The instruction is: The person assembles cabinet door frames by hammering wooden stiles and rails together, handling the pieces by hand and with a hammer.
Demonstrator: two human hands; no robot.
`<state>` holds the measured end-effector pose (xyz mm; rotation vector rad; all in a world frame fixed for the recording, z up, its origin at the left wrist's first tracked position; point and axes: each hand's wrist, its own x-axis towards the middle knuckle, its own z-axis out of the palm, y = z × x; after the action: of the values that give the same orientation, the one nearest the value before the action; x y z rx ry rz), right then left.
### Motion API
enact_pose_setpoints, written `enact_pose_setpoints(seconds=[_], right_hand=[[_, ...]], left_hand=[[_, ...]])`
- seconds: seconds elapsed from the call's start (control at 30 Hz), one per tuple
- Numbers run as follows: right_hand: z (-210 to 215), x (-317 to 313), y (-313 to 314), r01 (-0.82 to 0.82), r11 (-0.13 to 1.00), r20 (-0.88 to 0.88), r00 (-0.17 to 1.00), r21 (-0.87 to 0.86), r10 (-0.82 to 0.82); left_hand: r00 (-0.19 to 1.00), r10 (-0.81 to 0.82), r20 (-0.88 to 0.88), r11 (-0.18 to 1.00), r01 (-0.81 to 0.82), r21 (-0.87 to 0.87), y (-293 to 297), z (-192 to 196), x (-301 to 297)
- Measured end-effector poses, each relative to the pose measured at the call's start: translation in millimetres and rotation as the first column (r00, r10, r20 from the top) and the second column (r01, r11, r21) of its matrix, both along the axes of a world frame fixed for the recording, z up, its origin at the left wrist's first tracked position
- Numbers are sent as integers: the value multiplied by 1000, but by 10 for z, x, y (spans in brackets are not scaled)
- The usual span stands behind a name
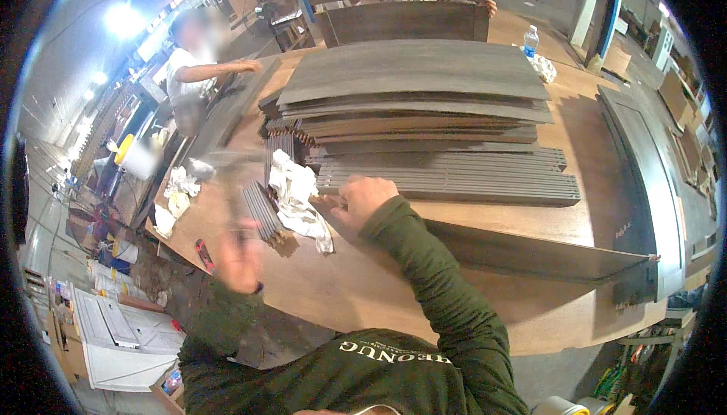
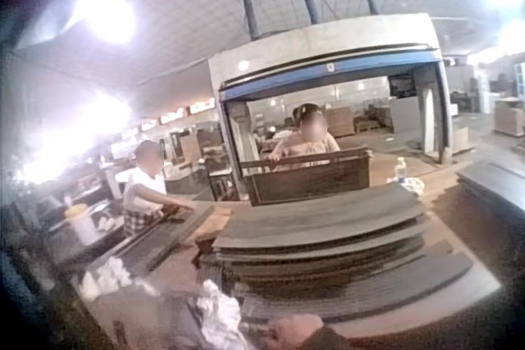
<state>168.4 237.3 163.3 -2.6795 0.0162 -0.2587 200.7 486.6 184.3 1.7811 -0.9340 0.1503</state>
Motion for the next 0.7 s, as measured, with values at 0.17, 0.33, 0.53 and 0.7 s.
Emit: enact_pose_setpoints(seconds=[0.17,0.33,0.53,0.7], right_hand=[[30,-19,39,54,998,-13,998,-31,-54],[-8,-48,-40,41,999,-10,999,-18,-41],[-30,-36,24,52,998,-26,998,-20,-53],[-44,-51,-20,66,993,40,997,-98,-62]], left_hand=[[997,-63,36,867,37,497,44,159,72],[998,65,-19,969,-67,-237,-89,594,-65],[962,0,-274,896,122,427,86,-61,108],[855,117,-506,983,-25,183,57,-364,180]])
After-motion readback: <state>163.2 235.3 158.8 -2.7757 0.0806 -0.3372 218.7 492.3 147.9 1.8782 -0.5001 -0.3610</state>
